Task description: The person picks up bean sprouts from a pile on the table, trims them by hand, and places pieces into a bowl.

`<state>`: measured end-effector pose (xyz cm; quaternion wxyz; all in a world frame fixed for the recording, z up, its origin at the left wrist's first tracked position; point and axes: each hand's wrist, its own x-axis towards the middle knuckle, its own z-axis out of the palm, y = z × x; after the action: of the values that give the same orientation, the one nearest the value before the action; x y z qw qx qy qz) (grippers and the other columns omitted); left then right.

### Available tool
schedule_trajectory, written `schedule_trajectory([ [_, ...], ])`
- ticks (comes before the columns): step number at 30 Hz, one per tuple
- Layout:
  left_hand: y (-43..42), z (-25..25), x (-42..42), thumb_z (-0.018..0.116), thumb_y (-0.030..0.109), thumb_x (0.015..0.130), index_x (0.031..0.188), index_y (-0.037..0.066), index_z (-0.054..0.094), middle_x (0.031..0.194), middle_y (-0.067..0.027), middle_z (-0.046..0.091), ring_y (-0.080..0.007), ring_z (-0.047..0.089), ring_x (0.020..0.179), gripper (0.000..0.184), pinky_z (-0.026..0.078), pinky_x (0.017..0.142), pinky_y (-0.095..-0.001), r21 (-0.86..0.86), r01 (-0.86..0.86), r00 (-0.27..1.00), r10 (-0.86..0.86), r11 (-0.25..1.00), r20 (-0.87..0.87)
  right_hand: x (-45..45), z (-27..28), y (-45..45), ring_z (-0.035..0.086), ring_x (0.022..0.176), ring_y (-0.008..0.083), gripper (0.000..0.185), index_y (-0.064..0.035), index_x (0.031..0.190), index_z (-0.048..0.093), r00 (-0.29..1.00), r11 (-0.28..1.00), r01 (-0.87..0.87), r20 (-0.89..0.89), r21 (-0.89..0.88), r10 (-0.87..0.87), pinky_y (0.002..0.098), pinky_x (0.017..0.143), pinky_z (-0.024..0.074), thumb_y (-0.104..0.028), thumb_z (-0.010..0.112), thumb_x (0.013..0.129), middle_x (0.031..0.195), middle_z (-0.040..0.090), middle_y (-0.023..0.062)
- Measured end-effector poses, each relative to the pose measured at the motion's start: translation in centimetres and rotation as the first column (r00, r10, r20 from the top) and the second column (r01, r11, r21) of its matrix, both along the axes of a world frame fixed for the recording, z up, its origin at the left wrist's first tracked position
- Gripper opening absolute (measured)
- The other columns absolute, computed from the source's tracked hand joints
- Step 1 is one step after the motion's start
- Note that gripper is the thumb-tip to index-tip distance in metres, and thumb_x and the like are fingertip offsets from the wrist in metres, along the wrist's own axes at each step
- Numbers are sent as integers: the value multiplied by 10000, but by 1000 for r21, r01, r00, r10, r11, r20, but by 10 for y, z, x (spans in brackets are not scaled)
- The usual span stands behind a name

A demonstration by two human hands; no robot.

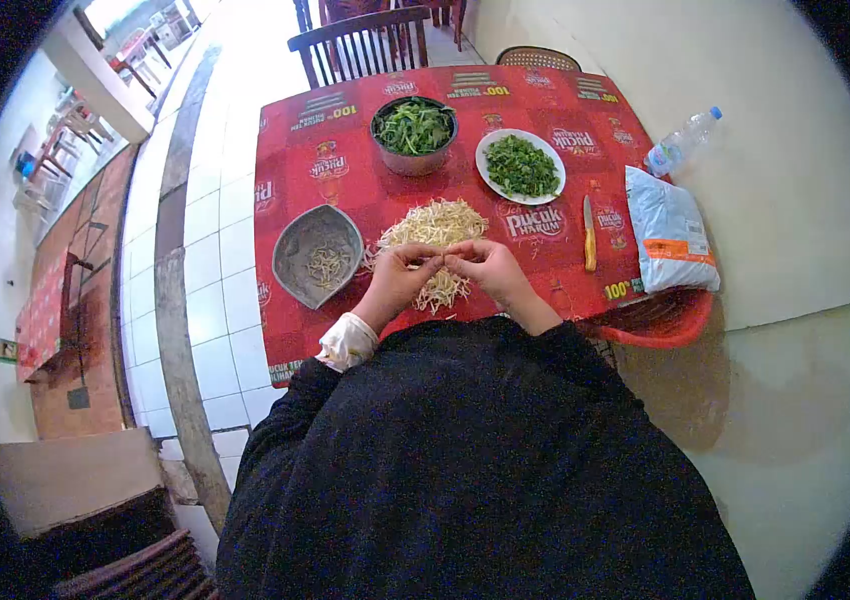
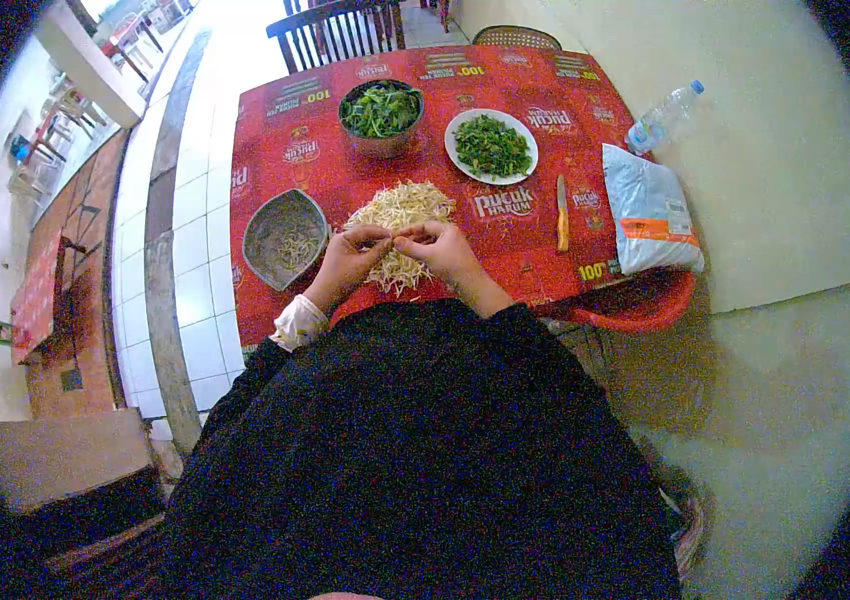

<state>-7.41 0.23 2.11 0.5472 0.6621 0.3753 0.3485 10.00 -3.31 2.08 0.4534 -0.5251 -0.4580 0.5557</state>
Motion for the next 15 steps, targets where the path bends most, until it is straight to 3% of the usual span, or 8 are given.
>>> schedule_trajectory([
  [3,4,-4,-3,635,152,789,873,5,647,840,-87,644,-137,594,754,170,467,688,-268,104,-40,992,52,994,-115,-1,11,0,535,599,127,220,-62,870,657,932,937,10,336,350,-136,271,567,442,-211,708,716,761,582,41],
  [6,6,-5,-3,650,186,760,860,26,653,803,-119,632,-200,610,712,189,471,657,-299,271,-21,969,87,962,-233,-2,33,0,552,622,190,238,-62,869,652,805,897,-155,579,415,-129,308,573,451,-180,715,671,777,563,90],
  [9,5,4,-2,648,183,748,845,37,656,785,-128,612,-259,601,712,175,470,651,-341,403,16,941,123,915,-316,-4,22,2,505,576,140,181,-33,863,625,769,850,-187,612,492,-185,267,541,418,-103,685,708,740,541,61],
  [12,3,7,-1,634,165,750,820,37,651,793,-125,602,-280,592,727,147,468,653,-364,472,43,931,137,880,-340,-8,12,5,503,576,142,139,-14,828,603,754,836,-204,626,509,-198,268,555,415,-108,652,737,749,536,67],
  [15,2,-1,1,617,141,755,806,31,642,801,-125,600,-282,588,728,123,467,655,-369,580,66,932,157,812,-326,-7,-5,7,567,647,240,161,-2,824,599,814,889,-126,558,440,-161,337,578,452,-118,642,721,760,578,104],
])
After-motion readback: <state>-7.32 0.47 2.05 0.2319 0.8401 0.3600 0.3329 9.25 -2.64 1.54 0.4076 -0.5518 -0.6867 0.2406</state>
